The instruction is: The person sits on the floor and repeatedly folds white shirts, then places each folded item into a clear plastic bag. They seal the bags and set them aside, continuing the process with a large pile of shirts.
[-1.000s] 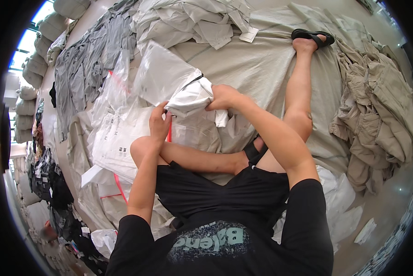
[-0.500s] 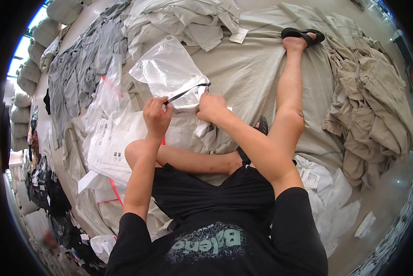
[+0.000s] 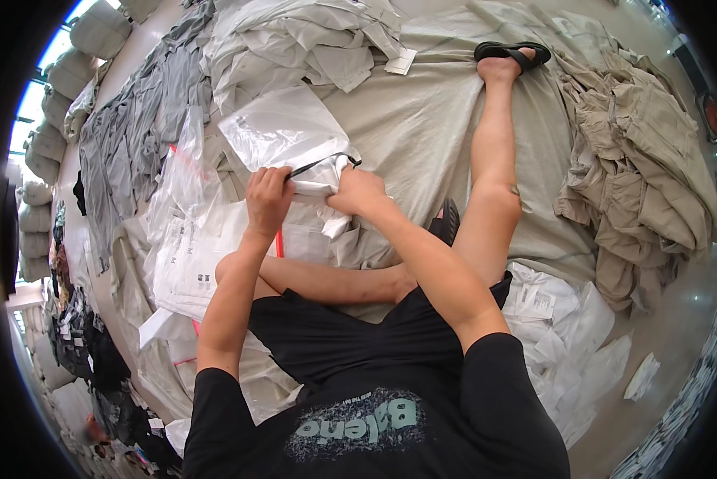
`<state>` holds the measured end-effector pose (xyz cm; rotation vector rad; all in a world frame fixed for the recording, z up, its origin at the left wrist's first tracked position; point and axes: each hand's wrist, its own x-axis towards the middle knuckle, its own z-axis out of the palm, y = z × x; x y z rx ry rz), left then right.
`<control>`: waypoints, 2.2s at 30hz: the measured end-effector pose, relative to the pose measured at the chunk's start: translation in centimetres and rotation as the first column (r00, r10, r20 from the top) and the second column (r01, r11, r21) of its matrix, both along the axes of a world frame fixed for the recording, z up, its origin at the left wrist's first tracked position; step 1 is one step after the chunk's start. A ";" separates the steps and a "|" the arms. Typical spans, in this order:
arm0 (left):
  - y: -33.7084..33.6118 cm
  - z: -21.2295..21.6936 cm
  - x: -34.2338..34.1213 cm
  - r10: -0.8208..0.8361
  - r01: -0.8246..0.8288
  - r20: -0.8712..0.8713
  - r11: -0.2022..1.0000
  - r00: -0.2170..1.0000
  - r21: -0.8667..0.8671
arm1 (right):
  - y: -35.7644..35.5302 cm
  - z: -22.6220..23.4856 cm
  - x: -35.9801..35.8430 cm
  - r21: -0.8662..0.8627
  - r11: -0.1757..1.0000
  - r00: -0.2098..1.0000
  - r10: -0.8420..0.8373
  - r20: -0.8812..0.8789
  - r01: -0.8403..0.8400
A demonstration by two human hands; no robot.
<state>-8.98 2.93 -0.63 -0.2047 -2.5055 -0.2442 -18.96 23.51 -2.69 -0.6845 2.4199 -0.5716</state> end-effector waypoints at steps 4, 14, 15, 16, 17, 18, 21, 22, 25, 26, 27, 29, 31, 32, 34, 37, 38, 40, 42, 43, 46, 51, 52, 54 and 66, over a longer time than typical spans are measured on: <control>1.3 0.3 -0.2 -0.048 0.050 0.059 0.999 0.997 -0.020 | -0.2 -0.6 0.2 0.013 0.999 0.999 -0.036 0.036 0.035; 4.2 -0.4 -0.9 -0.149 0.149 -0.003 0.987 0.989 -0.060 | -1.0 -1.2 0.5 -0.074 0.988 0.990 -0.135 0.025 0.137; 3.6 0.2 -0.7 -0.090 0.089 -0.024 0.995 0.996 -0.046 | -0.4 -0.9 0.4 -0.110 0.978 0.982 -0.170 0.085 0.179; 3.1 0.5 -0.4 -0.031 0.030 -0.044 0.999 0.999 -0.030 | 0.0 -0.7 0.4 -0.142 0.965 0.968 -0.202 0.146 0.222; 2.6 0.4 0.0 0.004 -0.003 -0.034 0.999 0.999 0.046 | 0.2 -2.3 0.8 -0.274 0.914 0.954 -0.275 0.123 0.299; 2.1 0.2 0.6 0.021 -0.021 0.008 0.999 1.000 0.044 | 0.2 -1.9 1.1 -0.302 0.899 0.948 -0.289 0.133 0.317; 2.0 -0.6 2.1 -0.045 0.029 0.176 0.996 0.983 0.088 | 0.2 -1.8 1.3 -0.365 0.863 0.937 -0.308 0.165 0.348; 2.5 -0.5 2.3 -0.178 0.161 0.206 0.982 0.962 0.097 | 0.1 -2.5 1.1 -0.374 0.861 0.938 -0.300 0.174 0.345; 3.3 0.5 3.6 -0.298 0.287 0.183 0.954 0.937 0.085 | 0.2 -1.3 2.3 -0.413 0.845 0.940 -0.315 0.129 0.340; 2.8 0.1 4.4 -0.250 0.236 0.134 0.966 0.959 0.108 | 0.2 -0.4 2.9 -0.429 0.839 0.940 -0.324 0.102 0.336; 2.5 0.0 4.6 -0.210 0.198 0.081 0.971 0.974 0.133 | 0.0 -0.7 3.1 -0.500 0.790 0.930 -0.352 0.102 0.354; 2.1 -0.3 4.4 0.102 -0.103 0.019 0.945 0.995 0.311 | 0.3 -1.3 3.0 -0.680 0.634 0.930 -0.260 0.260 0.367; 1.7 -0.2 4.5 0.236 -0.279 0.152 0.855 0.960 0.438 | 0.7 -0.6 3.1 -0.731 0.531 0.878 -0.057 0.475 0.429; 1.1 -0.8 4.9 0.220 -0.313 0.243 0.825 0.945 0.471 | 0.6 -0.3 3.4 -0.711 0.482 0.828 -0.055 0.558 0.512; 0.9 -1.6 5.5 0.150 -0.291 0.327 0.850 0.933 0.439 | 0.4 0.7 4.3 -0.645 0.388 0.709 -0.030 0.705 0.658; 1.5 -1.7 7.0 0.020 -0.212 0.348 0.825 0.937 0.524 | 1.2 0.6 4.3 -0.592 0.358 0.616 0.058 0.786 0.722; 1.5 -1.4 7.3 -0.005 -0.202 0.371 0.831 0.929 0.518 | 1.3 0.7 4.2 -0.588 0.363 0.608 0.069 0.791 0.723; 1.5 -1.8 7.8 -0.014 -0.251 0.422 0.786 0.907 0.565 | 1.3 0.7 4.4 -0.675 0.360 0.725 -0.003 0.689 0.644; 0.9 -3.7 7.6 0.017 -0.364 0.476 0.670 0.879 0.647 | 0.6 -0.4 4.4 -0.755 0.357 0.825 -0.087 0.559 0.549; 0.8 -4.5 7.5 -0.018 -0.327 0.433 0.629 0.901 0.706 | 0.4 0.4 4.5 -0.741 0.376 0.814 -0.068 0.577 0.557; 2.5 -6.1 7.0 -0.152 -0.208 0.322 0.499 0.935 0.841 | 1.1 1.4 4.6 -0.699 0.427 0.778 -0.018 0.628 0.574; 3.0 -9.5 9.1 -0.251 -0.298 0.497 0.553 0.831 0.778 | 1.3 -0.3 3.7 -0.774 0.510 0.927 -0.196 0.319 0.374; 4.1 -7.8 8.1 -0.280 -0.300 0.511 0.550 0.813 0.779 | 1.5 -0.7 3.5 -0.785 0.535 0.942 -0.283 0.180 0.311; 4.5 -6.2 8.1 -0.193 -0.358 0.503 0.497 0.843 0.791 | 1.4 -0.9 3.5 -0.711 0.608 0.914 -0.386 0.124 0.353; 7.3 -6.2 7.9 0.100 -0.616 0.763 0.660 0.639 0.429 | -0.1 1.8 0.6 -0.274 0.898 0.922 -0.378 -0.082 0.344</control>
